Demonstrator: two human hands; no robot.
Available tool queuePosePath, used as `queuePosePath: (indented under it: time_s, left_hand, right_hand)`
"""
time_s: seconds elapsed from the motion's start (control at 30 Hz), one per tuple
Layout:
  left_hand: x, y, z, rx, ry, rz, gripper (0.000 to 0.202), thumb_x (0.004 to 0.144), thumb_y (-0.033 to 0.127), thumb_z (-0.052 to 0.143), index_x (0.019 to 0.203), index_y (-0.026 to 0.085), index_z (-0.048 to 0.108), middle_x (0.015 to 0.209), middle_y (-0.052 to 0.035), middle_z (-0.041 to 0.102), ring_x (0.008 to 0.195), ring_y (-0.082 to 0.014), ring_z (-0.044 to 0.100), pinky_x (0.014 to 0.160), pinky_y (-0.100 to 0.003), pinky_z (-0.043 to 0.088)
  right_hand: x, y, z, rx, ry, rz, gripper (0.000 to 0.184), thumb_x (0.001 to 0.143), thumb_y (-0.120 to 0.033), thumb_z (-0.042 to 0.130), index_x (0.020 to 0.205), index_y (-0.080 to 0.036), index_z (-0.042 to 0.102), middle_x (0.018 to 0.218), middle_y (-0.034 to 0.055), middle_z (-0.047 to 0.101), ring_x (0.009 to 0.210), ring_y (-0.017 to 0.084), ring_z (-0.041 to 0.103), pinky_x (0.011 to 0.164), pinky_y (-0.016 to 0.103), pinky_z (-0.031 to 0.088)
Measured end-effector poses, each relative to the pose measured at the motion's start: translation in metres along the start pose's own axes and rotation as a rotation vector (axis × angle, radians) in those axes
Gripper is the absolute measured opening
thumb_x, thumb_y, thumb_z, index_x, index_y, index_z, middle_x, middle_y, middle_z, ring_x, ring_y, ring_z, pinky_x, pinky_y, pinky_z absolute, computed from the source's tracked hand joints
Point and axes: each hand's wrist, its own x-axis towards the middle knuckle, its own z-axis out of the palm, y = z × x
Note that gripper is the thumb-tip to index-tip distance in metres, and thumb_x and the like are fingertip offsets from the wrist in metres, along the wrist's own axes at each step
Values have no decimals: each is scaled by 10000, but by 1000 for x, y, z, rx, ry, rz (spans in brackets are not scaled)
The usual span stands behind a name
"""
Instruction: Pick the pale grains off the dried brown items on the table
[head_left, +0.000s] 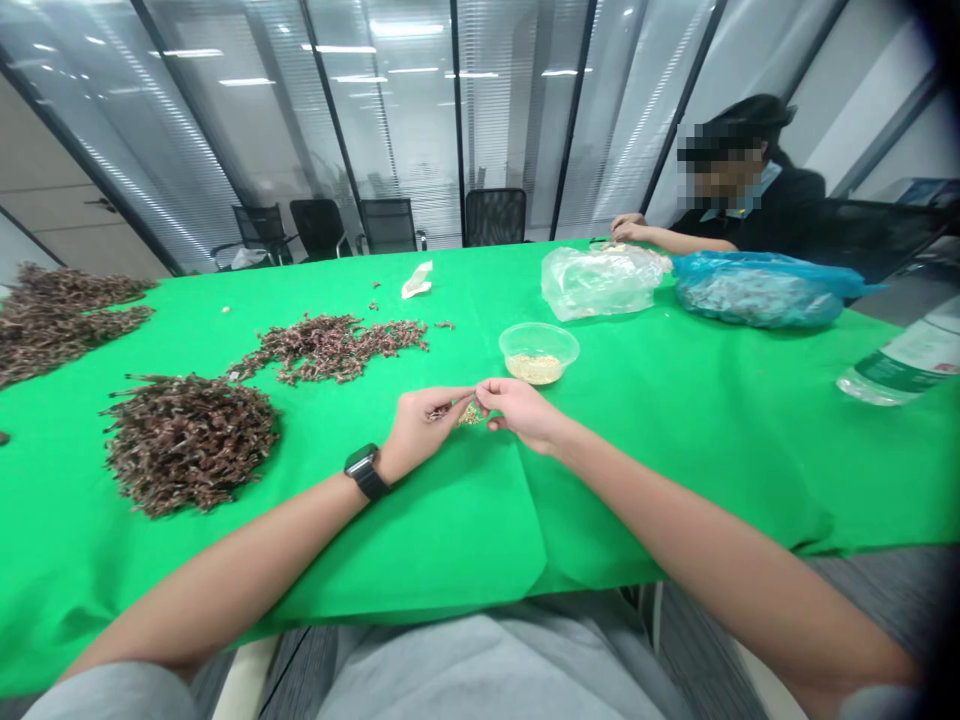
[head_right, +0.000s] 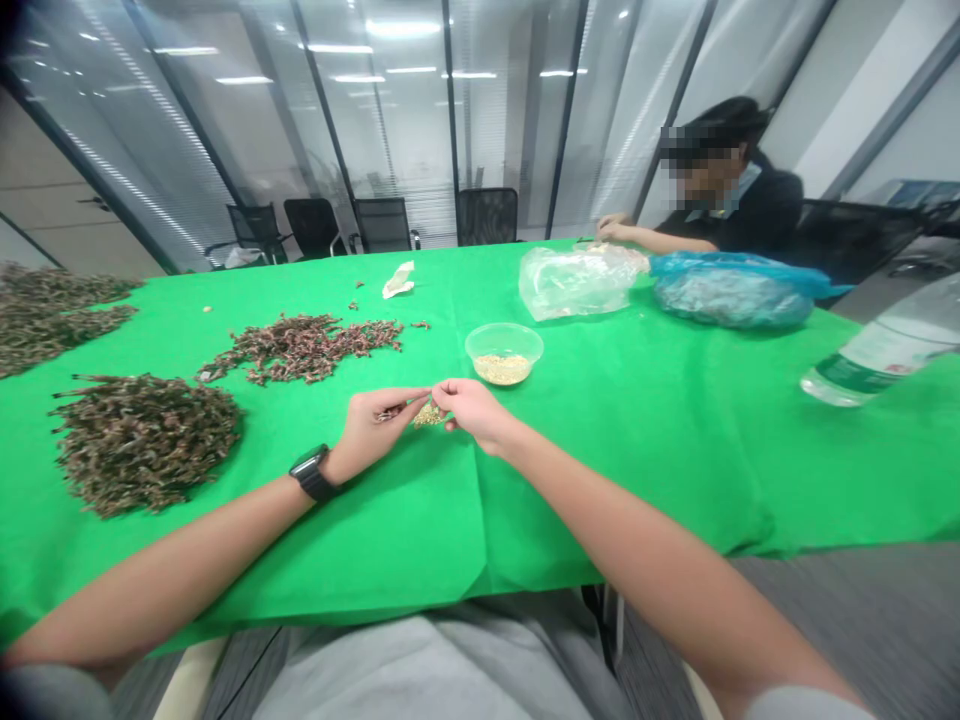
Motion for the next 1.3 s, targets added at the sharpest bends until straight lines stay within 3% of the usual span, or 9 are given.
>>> queuePosePath:
  time_s: [0.13,0.3,0.57,0.73,0.83,1.0,1.07,1.17,1.3]
  left_hand:
    - [1,-2,-3,79,-40,77,221,964,306,648,1095,214,799,974,-67,810,763,-169,735,677,-247,514]
    - [2,-2,-7,123,-39,61,206,946,334,675,1026,200,809,933,-69,810,730,-164,728,656,-247,505]
    - [2,-2,-8,171,-58,59,215,951,324,651,1017,196,811,832,-54,793,627,-125,637,616,-230,440]
    - [3,0,-7,121,-53,-81,220,921,339,666,958,180,814,622,-5,685,529,-96,490,553,-231,335]
    - [5,2,-5,-42,-76,-244,226,885,365,695,930,161,782,548,30,552,512,-86,405,516,-226,269]
    - [9,5,-2,-780,-198,-725,233,803,227,713,1006,169,616,583,99,343,450,-58,255,443,-199,198]
    - [10,7,-3,-977,-233,-837,275,793,164,699,1044,160,586,625,94,335,455,-50,240,436,-189,200]
    - [10,9,-5,-1069,-284,-858,307,834,171,716,1104,132,576,707,57,415,492,-43,299,448,-179,242]
    - [7,7,-4,-1073,-346,-761,265,882,255,721,1069,122,588,815,5,511,536,-44,365,470,-178,301]
  right_hand:
    - [0,1,2,-30,17,1,340,744,-454,801,760,-165,622,704,-11,517,656,111,459,544,238,398]
    - [-1,1,1,-78,30,-25,339,729,-470,792,745,-167,640,647,-38,459,608,97,411,527,233,370]
    - [3,3,-2,-98,33,-15,425,638,-534,825,794,-167,677,622,-64,408,575,82,338,503,228,318]
    - [3,4,-3,-238,53,-70,406,707,-530,764,838,-157,673,656,-50,469,578,85,372,522,238,321]
    - [3,3,-4,-359,76,-149,313,802,-463,672,830,-154,639,659,-46,493,572,90,391,529,245,309]
    - [5,3,-5,-609,211,-319,182,919,-333,510,843,-178,570,557,-78,433,507,98,362,523,262,267]
    - [6,4,-6,-630,213,-354,173,927,-327,505,856,-183,569,537,-85,417,489,99,351,517,265,258]
    - [5,4,-6,-616,221,-367,163,914,-323,527,845,-185,580,524,-87,411,477,99,346,511,266,252]
    - [2,3,-5,-584,203,-392,138,897,-313,555,847,-188,588,526,-83,430,483,100,362,522,262,271]
